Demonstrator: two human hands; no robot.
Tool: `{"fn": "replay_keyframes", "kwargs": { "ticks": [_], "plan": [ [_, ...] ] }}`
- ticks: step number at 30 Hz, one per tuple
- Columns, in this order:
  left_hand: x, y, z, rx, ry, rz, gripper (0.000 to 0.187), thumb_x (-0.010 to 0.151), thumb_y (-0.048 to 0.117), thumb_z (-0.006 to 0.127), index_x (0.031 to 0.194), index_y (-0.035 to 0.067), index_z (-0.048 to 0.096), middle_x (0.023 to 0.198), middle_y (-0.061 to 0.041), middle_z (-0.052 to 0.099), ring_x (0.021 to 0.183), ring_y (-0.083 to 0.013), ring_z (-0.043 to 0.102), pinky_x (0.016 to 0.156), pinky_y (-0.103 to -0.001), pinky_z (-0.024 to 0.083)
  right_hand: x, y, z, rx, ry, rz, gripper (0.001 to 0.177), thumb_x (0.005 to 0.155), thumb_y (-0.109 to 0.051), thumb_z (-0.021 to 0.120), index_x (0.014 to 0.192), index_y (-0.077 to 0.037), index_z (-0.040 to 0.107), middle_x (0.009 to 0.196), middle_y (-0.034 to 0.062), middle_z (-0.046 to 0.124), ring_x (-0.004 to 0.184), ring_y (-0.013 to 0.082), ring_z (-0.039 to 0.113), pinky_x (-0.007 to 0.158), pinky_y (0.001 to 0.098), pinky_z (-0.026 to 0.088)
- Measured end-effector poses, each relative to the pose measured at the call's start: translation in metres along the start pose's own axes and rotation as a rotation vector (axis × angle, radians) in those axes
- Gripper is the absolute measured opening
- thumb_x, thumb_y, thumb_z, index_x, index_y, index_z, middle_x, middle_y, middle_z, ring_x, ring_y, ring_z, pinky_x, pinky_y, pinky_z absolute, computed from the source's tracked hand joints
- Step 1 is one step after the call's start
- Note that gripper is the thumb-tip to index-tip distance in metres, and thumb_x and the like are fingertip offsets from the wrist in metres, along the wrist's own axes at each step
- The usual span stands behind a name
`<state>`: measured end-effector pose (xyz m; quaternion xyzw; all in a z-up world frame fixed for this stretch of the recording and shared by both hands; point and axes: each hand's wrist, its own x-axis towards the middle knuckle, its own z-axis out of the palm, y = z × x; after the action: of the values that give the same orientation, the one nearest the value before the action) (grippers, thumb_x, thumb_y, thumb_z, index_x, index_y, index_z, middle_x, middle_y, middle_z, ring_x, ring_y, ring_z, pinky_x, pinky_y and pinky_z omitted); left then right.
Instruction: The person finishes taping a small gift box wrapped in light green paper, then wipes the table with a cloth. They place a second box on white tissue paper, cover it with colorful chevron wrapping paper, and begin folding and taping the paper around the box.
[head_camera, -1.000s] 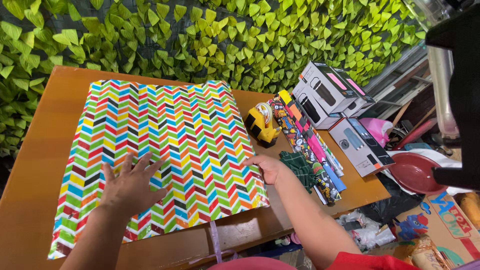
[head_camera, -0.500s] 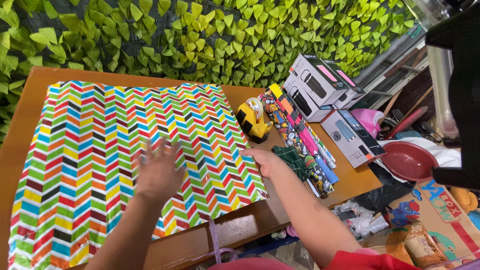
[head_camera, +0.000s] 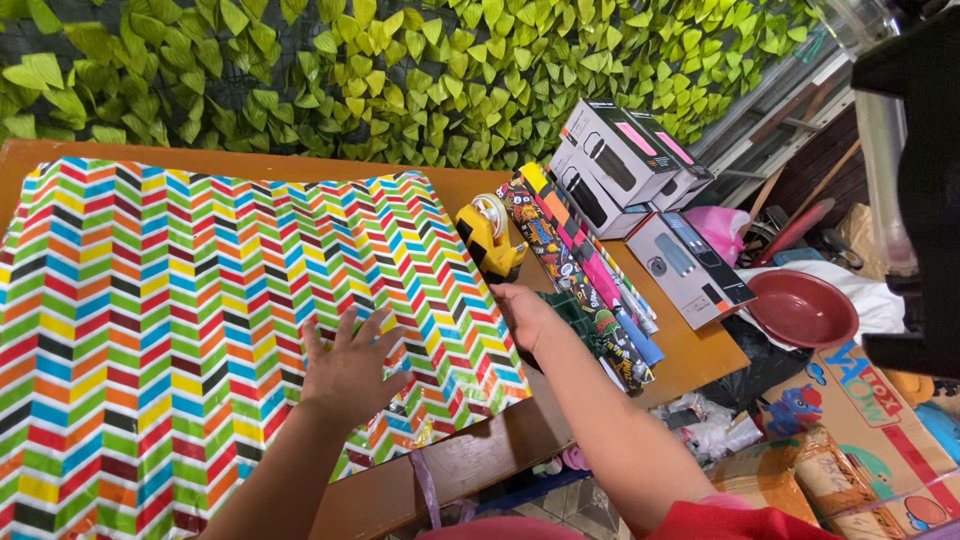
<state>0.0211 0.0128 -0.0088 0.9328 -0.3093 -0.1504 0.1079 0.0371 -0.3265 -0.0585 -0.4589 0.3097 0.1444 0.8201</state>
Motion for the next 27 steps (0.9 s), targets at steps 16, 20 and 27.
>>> {"fn": "replay_keyframes", "kwargs": {
  "ticks": [16,20,27],
  "plan": [
    [0.034,0.013,-0.005,-0.037,0.305,-0.039,0.069,0.099,0.064,0.042,0.154,0.023,0.042,0.161,-0.009,0.036,0.147,-0.0359,0.026,0.115,-0.070,0.014,-0.004,0.029,0.055,-1.236,0.361,-0.527,0.049,0.081,-0.021,0.077,0.125,-0.007,0.062,0.095,0.0077,0.075,0.089,0.0250,0.075,0.080,0.0406,0.057],
    [0.058,0.015,0.005,0.011,0.136,-0.034,0.065,0.098,0.061,0.040,0.155,0.031,0.032,0.165,0.000,0.024,0.155,-0.0305,0.015,0.115,-0.072,0.012,-0.033,0.055,0.094,-1.690,0.496,-0.631,0.052,0.095,-0.028,0.064,0.144,-0.016,0.053,0.129,0.0164,0.062,0.111,0.0356,0.065,0.096,0.0507,0.050],
    [0.045,-0.009,0.026,0.114,0.181,-0.073,0.067,0.097,0.062,0.042,0.156,0.032,0.033,0.166,0.001,0.024,0.154,-0.0301,0.018,0.114,-0.075,0.011,-0.034,0.084,0.105,-1.997,0.192,-0.915,0.059,0.105,-0.041,0.047,0.156,-0.012,0.037,0.166,0.0085,0.028,0.153,0.0342,0.023,0.115,0.0728,0.012]
  ]
}}
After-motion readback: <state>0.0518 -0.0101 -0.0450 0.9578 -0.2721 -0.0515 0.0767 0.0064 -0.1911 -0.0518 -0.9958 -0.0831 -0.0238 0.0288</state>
